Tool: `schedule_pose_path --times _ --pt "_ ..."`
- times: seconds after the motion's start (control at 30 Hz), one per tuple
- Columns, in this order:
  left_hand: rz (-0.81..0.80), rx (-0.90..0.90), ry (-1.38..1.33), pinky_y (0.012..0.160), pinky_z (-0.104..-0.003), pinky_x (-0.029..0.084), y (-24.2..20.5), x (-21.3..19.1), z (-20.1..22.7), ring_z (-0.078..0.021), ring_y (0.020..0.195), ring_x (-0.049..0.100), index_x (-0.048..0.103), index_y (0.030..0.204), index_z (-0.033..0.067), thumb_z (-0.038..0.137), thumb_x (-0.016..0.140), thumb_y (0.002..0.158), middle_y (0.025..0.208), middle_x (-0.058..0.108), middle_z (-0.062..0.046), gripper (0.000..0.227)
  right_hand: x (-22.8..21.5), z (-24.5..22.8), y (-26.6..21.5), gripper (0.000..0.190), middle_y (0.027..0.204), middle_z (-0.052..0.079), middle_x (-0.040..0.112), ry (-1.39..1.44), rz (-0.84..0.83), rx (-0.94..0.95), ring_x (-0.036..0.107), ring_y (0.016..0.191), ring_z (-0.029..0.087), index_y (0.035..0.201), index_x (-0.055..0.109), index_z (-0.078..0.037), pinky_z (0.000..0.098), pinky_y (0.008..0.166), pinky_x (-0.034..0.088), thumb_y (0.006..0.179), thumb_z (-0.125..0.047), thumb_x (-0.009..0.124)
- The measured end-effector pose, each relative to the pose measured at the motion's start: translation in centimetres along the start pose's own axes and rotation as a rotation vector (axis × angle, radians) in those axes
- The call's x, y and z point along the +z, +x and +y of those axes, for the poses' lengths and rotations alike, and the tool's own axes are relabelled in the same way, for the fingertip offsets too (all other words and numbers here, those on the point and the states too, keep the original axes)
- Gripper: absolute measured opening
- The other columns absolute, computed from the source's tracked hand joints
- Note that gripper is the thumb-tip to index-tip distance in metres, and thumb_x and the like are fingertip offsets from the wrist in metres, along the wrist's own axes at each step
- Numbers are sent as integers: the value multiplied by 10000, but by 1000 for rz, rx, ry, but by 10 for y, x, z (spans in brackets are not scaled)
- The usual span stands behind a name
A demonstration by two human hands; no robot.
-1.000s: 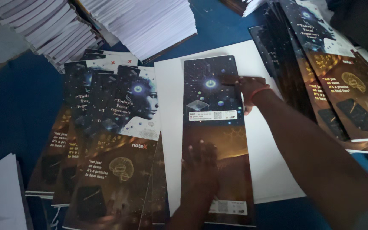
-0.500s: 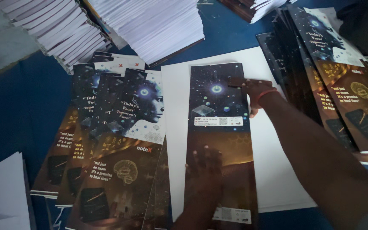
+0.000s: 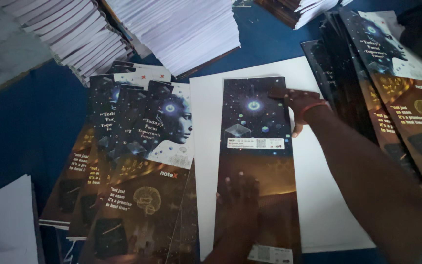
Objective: The person sits on the floor and assembles notebooks by placing a printed cover sheet onto a white paper stack, folding the cover over the spine, and pressing the fold with a wooden block. The person repeats this process for multiple notebooks, stacking the finished units to the side.
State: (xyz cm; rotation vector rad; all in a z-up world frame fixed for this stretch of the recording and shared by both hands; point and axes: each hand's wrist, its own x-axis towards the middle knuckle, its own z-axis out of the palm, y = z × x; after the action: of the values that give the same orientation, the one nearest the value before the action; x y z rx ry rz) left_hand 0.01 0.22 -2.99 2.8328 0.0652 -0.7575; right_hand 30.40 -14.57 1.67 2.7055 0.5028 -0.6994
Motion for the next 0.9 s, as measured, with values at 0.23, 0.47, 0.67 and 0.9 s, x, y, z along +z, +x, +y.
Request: schedule_pose_path --times 0.23,0.47,0.67,0.9 --pt "350 64 93 1008 -884 131 25 54 -11 -623 1446 36 257 1590 198 284 592 947 1656 49 -240 730 3 13 13 1495 1705 -8 230 -49 70 -39 314 1550 293 1647 200 -222 566 1163 430 453 -555 1036" --pt "287 32 24 1041 -878 116 29 54 -13 -592 1480 26 242 1602 212 330 598 962 1681 24 -206 742 14 24 29 1559 1706 5 183 0 130 -34 307 1516 345 1643 168 -228 619 1143 382 407 -549 1062" --pt "-5 -29 3 1117 -827 78 15 18 -3 -570 1517 -39 142 1645 234 303 580 972 1707 -70 -183 805 15 23 28 1608 1706 -5 220 10 125 10 322 1524 353 1675 134 -241 650 1179 341 389 -578 1039" --pt "31 -25 -8 1119 -838 101 18 19 -6 -564 1520 -17 162 1631 257 374 518 1038 1703 -37 -191 701 23 23 26 1637 1722 120 4 82 24 177 55 1559 439 1631 -57 -411 666 1196 233 436 -704 1022"
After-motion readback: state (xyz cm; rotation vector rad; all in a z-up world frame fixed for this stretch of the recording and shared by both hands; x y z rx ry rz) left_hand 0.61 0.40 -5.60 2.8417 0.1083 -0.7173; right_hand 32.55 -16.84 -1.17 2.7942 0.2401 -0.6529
